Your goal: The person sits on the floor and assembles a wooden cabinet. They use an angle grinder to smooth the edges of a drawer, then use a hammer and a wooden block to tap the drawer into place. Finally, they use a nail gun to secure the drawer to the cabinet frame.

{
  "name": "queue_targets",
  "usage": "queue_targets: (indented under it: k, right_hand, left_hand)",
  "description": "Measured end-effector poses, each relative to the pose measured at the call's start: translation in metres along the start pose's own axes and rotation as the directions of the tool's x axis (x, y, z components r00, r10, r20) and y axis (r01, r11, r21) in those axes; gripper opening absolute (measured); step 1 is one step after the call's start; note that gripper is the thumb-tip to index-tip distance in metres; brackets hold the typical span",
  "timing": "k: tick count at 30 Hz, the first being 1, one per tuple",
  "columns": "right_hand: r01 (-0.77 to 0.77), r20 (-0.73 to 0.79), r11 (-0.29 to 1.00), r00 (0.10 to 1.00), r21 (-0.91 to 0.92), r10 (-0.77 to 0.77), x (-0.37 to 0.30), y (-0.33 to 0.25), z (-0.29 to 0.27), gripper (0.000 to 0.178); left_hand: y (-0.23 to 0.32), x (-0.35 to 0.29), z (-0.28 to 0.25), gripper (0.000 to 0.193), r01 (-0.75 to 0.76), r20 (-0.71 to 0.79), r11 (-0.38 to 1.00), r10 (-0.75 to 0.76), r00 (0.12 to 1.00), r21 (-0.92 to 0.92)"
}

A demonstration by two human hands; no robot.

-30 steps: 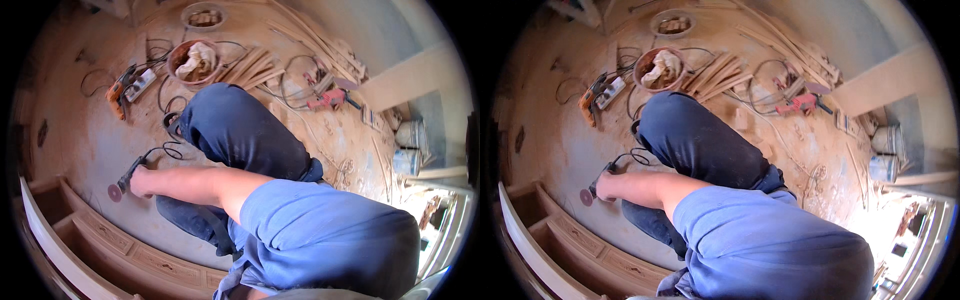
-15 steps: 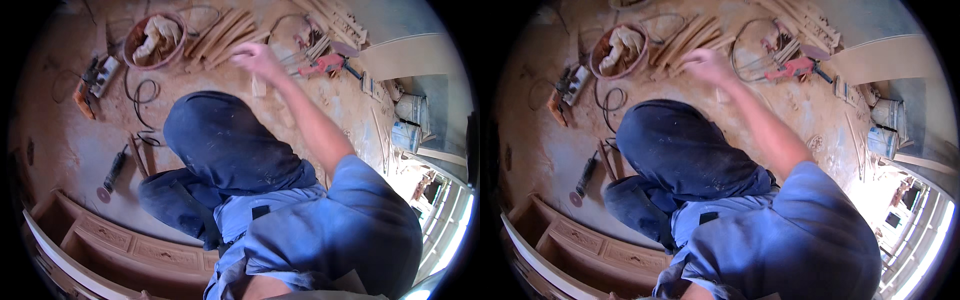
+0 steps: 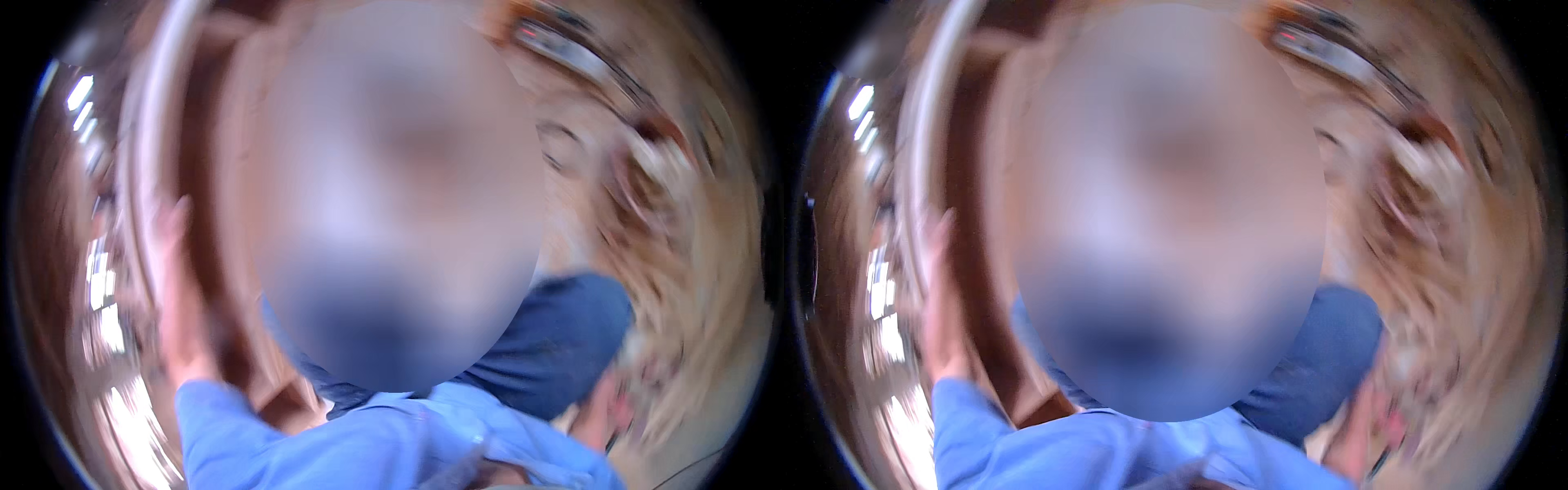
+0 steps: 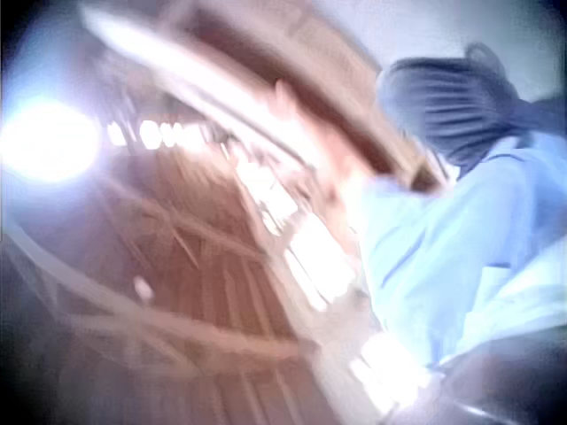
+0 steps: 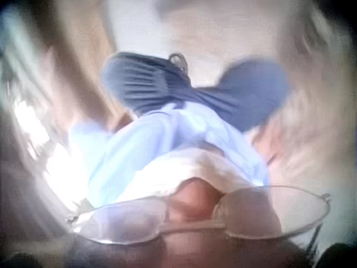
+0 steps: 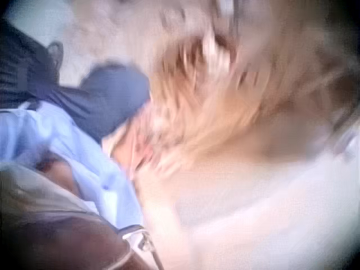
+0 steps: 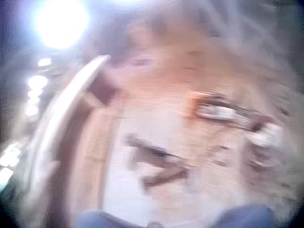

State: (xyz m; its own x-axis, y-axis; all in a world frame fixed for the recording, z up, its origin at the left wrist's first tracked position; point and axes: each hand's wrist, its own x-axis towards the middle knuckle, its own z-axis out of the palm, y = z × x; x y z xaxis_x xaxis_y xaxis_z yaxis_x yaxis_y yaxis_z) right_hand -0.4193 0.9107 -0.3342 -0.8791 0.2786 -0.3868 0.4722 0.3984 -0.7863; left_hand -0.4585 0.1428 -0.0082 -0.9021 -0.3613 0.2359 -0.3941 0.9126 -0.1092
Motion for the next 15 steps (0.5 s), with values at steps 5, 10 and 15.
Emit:
queue_targets:
  k: [5,10,15]
  right_hand:
    - [0.431,0.543,0.877,0.694,0.211,-0.472,0.059,-0.217,0.032,0.064]
    - [0.652,0.861,0.744,0.285,0.147,-0.421,-0.012,-0.384,0.255,0.068]
    - [0.511,0.747,0.759,0.295,0.404,-0.596,-0.079,-0.377,0.381,0.084]
  left_hand:
    - [0.078,-0.068,0.083,0.065,-0.053,0.066,0.904,0.089,0.994,-0.425]
    - [0.162,-0.068,0.137,0.071,0.235,0.327,0.228,0.591,0.737,-0.945]
    - [0.100,-0.077,0.170,0.047,0.293,0.236,-0.174,0.289,0.928,-0.940]
